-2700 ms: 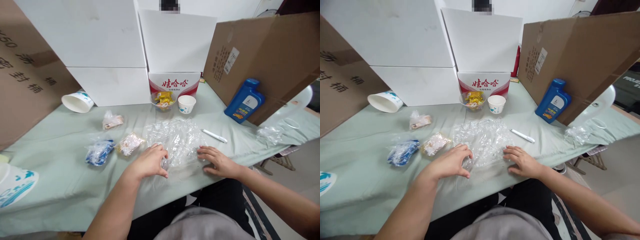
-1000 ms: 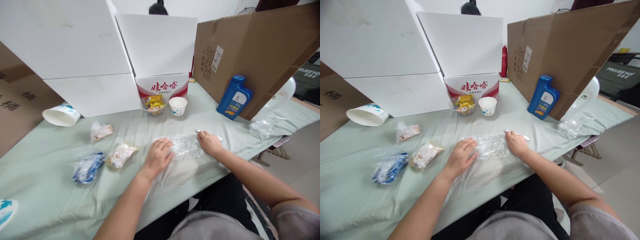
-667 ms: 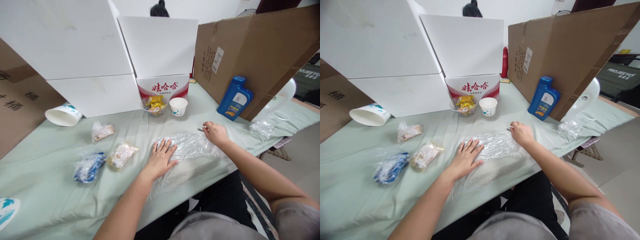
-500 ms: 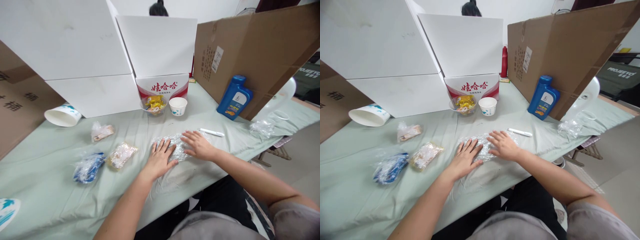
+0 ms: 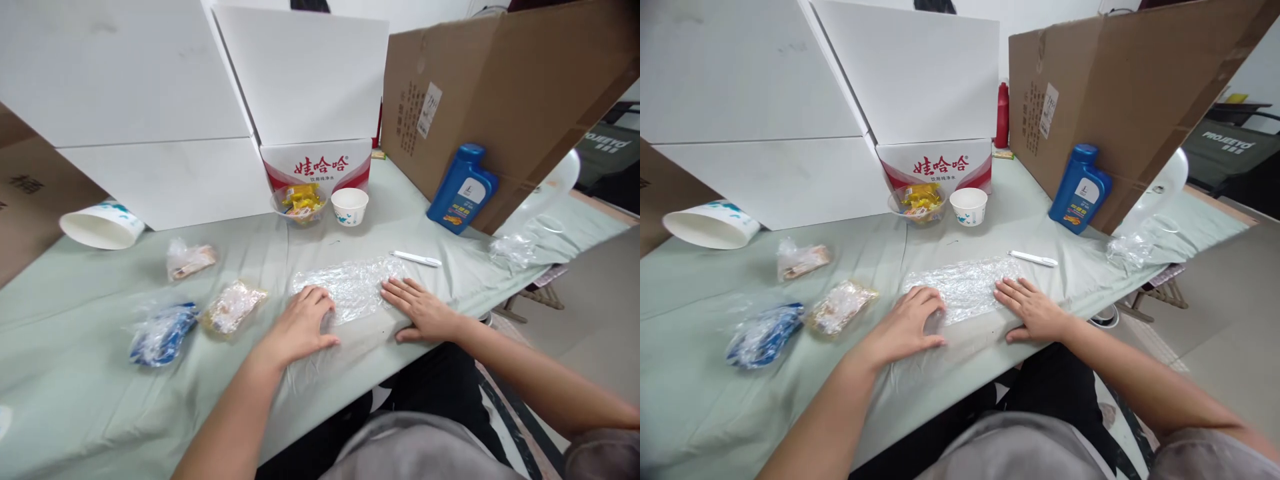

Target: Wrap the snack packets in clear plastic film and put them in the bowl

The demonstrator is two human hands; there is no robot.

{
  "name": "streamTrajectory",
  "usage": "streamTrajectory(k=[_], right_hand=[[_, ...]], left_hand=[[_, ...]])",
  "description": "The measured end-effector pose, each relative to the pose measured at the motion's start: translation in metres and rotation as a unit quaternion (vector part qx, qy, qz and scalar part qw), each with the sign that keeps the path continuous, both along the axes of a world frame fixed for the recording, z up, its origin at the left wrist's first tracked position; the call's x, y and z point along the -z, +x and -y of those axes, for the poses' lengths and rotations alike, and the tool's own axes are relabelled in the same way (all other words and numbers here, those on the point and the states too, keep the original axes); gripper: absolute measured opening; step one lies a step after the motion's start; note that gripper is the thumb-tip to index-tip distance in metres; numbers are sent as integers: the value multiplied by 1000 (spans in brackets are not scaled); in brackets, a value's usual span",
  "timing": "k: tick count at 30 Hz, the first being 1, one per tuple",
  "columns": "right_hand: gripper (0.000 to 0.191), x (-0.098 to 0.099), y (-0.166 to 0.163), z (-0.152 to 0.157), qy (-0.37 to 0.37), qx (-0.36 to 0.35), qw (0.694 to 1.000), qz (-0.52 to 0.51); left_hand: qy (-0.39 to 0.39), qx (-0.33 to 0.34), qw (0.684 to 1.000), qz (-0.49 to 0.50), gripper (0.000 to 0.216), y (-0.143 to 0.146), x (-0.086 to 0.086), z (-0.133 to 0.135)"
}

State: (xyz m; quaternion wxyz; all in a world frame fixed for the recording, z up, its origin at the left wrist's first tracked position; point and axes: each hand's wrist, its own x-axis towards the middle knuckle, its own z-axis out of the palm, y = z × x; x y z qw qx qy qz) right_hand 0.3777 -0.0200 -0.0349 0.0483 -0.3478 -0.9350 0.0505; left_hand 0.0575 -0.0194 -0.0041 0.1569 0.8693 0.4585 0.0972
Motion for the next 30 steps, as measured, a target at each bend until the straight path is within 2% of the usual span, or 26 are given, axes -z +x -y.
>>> streamTrajectory(k=[3,7,9,12,15,18,21,25,30], right_hand=[[80,10,8,14,21,28,999,-35],[38,13,16,23,62,58,988,-130],[25,12,19,26,68,59,981,-169],[25,9,22,28,64,59,974,-208],[27,6,24,27,53,83,967,-237],[27,3,25,25,38,113,962,-245],[29,2,26,23,13,146,959,-242],[33,2,26,19,-3,196,950,-242],[33,4,17,6,-11,254,939,-232]], left_hand=[[-63,10,998,8,21,-1,-9,3],[-88,3,996,-2,7,-7,-15,4],[-90,7,996,-6,7,-10,-17,4],[-93,5,996,-6,4,-14,-19,4],[-98,-3,995,-10,14,-14,-20,4],[-101,1,995,-10,4,-13,-21,4],[-99,4,995,15,12,-16,-24,4],[-120,-69,988,68,11,-27,-25,1],[-112,-179,970,124,7,-27,-11,-10]])
